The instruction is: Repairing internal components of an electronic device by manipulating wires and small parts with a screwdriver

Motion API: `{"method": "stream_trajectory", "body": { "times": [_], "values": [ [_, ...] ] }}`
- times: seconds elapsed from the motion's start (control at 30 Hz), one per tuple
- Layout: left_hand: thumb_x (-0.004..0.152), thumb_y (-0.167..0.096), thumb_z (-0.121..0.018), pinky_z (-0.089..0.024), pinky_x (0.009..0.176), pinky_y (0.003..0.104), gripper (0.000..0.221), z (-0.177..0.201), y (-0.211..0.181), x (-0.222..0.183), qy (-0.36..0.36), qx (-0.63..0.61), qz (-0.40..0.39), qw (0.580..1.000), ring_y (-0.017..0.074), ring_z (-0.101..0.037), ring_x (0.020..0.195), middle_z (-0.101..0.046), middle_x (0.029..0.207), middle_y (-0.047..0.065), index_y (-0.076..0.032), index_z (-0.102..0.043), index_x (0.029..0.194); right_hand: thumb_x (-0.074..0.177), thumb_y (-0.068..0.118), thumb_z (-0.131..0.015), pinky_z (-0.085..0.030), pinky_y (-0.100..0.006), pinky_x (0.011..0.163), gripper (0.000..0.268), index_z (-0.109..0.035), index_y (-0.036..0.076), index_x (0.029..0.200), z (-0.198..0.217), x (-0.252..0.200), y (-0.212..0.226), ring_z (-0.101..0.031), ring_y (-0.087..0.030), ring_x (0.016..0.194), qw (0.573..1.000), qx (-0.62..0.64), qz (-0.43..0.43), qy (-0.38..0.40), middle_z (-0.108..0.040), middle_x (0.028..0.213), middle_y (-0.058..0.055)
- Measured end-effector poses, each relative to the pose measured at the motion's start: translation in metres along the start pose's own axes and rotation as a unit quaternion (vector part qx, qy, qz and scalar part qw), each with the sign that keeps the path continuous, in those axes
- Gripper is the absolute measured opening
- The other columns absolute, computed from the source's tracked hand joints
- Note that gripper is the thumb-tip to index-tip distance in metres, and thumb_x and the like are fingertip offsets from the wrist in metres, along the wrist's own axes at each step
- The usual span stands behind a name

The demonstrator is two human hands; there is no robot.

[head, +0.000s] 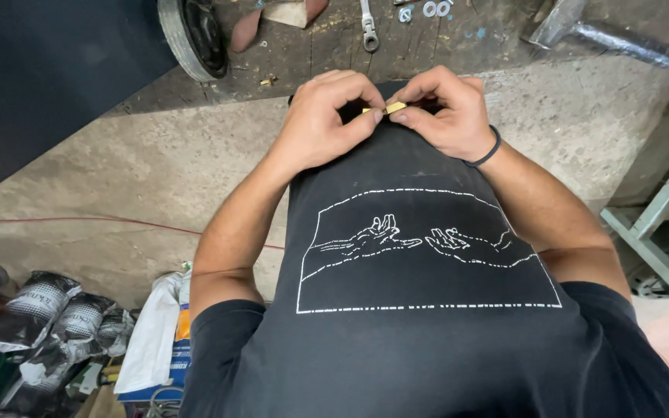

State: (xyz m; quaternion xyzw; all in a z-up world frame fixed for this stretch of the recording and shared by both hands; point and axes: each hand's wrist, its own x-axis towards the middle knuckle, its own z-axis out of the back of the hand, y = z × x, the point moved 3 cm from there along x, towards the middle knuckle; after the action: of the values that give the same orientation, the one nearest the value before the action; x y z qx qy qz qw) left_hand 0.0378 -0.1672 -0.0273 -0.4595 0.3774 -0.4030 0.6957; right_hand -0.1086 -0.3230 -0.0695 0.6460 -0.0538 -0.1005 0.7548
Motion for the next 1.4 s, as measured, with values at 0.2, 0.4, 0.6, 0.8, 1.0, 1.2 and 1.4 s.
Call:
{"method": "stream_trajectory", "body": {
  "times": [0.2, 0.4, 0.6, 0.8, 1.0, 1.2, 1.4],
  "values": [
    [0.084, -0.016, -0.067, -0.045, 0.074, 0.036, 0.004, -0.001, -0.003, -0.001, -0.027, 0.056, 0.026, 0.998, 0.0182, -0.056, 0.075, -0.066, 0.080, -0.008, -0.019, -0.065, 0.083, 0.099, 0.011, -0.082, -0.060, -0.029, 0.076, 0.024, -0.064, -0.003, 0.106, -0.001, 0.005, 0.007, -0.075, -0.022, 0.087, 0.999, -0.034, 0.020, 0.020, -0.076, 0.100, -0.015],
    [0.084, -0.015, -0.064, -0.045, 0.072, 0.038, 0.004, -0.002, -0.001, -0.001, -0.019, 0.076, 0.032, 0.996, 0.0192, -0.056, 0.075, -0.064, 0.078, -0.007, -0.018, -0.063, 0.083, 0.099, 0.014, -0.085, -0.054, -0.028, 0.072, 0.023, -0.068, 0.000, 0.105, -0.002, 0.006, 0.005, -0.072, -0.018, 0.082, 0.996, -0.067, 0.045, 0.025, -0.076, 0.098, -0.009],
    [0.086, -0.014, -0.059, -0.043, 0.070, 0.033, 0.004, -0.009, 0.020, -0.001, 0.009, -0.001, 0.051, 0.999, 0.0151, -0.060, 0.073, -0.065, 0.079, -0.006, -0.017, -0.061, 0.083, 0.100, 0.016, -0.083, -0.052, -0.030, 0.069, 0.023, -0.068, 0.001, 0.107, -0.003, 0.006, 0.006, -0.069, -0.018, 0.077, 0.994, -0.081, 0.058, 0.045, -0.075, 0.095, -0.008],
    [0.088, -0.009, -0.051, -0.044, 0.071, 0.026, 0.012, -0.008, 0.026, -0.004, 0.053, -0.136, 0.126, 0.981, 0.0050, -0.055, 0.076, -0.068, 0.083, -0.006, -0.015, -0.060, 0.083, 0.099, 0.013, -0.082, -0.057, -0.032, 0.075, 0.020, -0.069, 0.000, 0.107, -0.002, 0.005, 0.006, -0.074, -0.022, 0.083, 0.991, -0.079, 0.084, 0.073, -0.078, 0.101, -0.010],
    [0.088, -0.013, -0.061, -0.041, 0.068, 0.025, 0.005, -0.003, 0.014, -0.005, 0.067, -0.091, 0.097, 0.989, 0.0050, -0.051, 0.070, -0.060, 0.075, -0.009, -0.016, -0.063, 0.086, 0.101, 0.015, -0.082, -0.054, -0.030, 0.070, 0.018, -0.070, 0.002, 0.105, -0.002, 0.001, 0.005, -0.070, -0.020, 0.076, 0.991, -0.086, 0.071, 0.069, -0.076, 0.095, -0.008],
    [0.082, -0.013, -0.062, -0.047, 0.068, 0.028, 0.010, -0.003, 0.012, -0.002, 0.081, -0.035, 0.099, 0.991, 0.0068, -0.064, 0.069, -0.067, 0.076, -0.010, -0.019, -0.062, 0.090, 0.100, 0.016, -0.084, -0.052, -0.031, 0.071, 0.020, -0.070, 0.002, 0.104, -0.003, 0.001, 0.002, -0.069, -0.019, 0.076, 0.990, -0.100, 0.081, 0.063, -0.075, 0.095, -0.006],
    [0.079, -0.012, -0.060, -0.040, 0.063, 0.025, 0.009, -0.005, 0.020, -0.001, 0.094, -0.041, 0.105, 0.989, 0.0031, -0.048, 0.062, -0.060, 0.067, -0.011, -0.019, -0.066, 0.080, 0.101, 0.019, -0.082, -0.053, -0.031, 0.069, 0.020, -0.071, 0.003, 0.106, -0.004, 0.001, 0.001, -0.071, -0.020, 0.077, 0.988, -0.093, 0.092, 0.085, -0.076, 0.095, -0.007]
  ]
}}
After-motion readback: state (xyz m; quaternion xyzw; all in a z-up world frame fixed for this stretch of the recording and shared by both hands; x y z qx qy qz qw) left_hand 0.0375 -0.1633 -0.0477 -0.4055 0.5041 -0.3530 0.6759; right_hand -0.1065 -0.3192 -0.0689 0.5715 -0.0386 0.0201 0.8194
